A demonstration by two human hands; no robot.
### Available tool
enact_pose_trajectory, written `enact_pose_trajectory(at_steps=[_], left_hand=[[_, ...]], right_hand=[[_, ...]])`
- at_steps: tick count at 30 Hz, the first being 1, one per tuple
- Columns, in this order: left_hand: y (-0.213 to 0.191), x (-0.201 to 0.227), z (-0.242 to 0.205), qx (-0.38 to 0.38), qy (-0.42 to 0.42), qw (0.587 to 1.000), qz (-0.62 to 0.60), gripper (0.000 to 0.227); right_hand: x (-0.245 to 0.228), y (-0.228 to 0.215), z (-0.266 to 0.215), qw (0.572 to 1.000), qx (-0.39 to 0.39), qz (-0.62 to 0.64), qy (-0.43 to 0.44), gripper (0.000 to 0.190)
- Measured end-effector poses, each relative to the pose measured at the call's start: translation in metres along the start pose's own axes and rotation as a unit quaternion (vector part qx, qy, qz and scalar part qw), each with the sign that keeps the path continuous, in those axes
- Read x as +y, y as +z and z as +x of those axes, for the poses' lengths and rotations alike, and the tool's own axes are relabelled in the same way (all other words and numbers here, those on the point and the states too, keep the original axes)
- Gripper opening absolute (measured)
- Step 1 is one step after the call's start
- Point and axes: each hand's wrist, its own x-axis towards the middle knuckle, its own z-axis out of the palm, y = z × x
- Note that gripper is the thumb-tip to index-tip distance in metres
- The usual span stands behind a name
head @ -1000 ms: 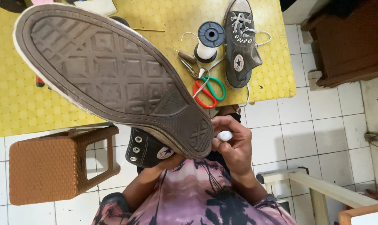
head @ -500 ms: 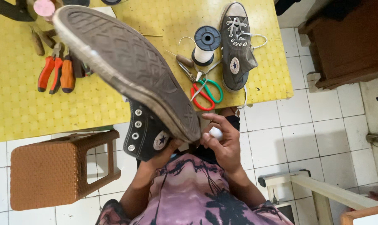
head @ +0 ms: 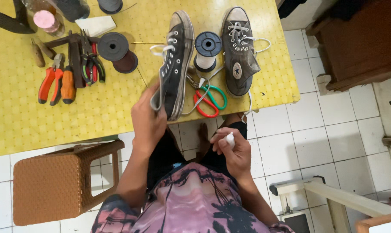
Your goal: The person applies glue from a small white bottle along the sole edge of a dark sneaker, then repeats the process on a second sneaker. The shoes are held and rotated to access different sections of the sole.
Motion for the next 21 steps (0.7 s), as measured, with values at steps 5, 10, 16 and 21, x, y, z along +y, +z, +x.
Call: enact_pose_trajectory(at_steps=[5, 10, 16, 21], left_hand=[[0.008, 0.022, 0.058, -0.051, -0.027, 0.993, 0.105, 0.081], [0.04, -0.006, 0.111, -0.085, -0.033, 0.975, 0.203, 0.082], [0.084, -0.034, 0.169, -0.067, -0.033, 0.961, 0.265, 0.07], [0.12, -0.057, 0.213, 0.0, 0.017, 0.91, 0.414, 0.074]], right_hand=[[-0.012, -0.002, 0.001, 0.998, 0.008, -0.064, 0.014, 0.016], [-0.008, -0.004, 0.004, 0.99, 0.024, -0.137, 0.039, 0.016], [0.008, -0.005, 0.01, 0.991, -0.023, -0.109, 0.075, 0.024], [0.01, 0.002, 0.007, 0.986, -0.081, -0.122, 0.075, 0.022]])
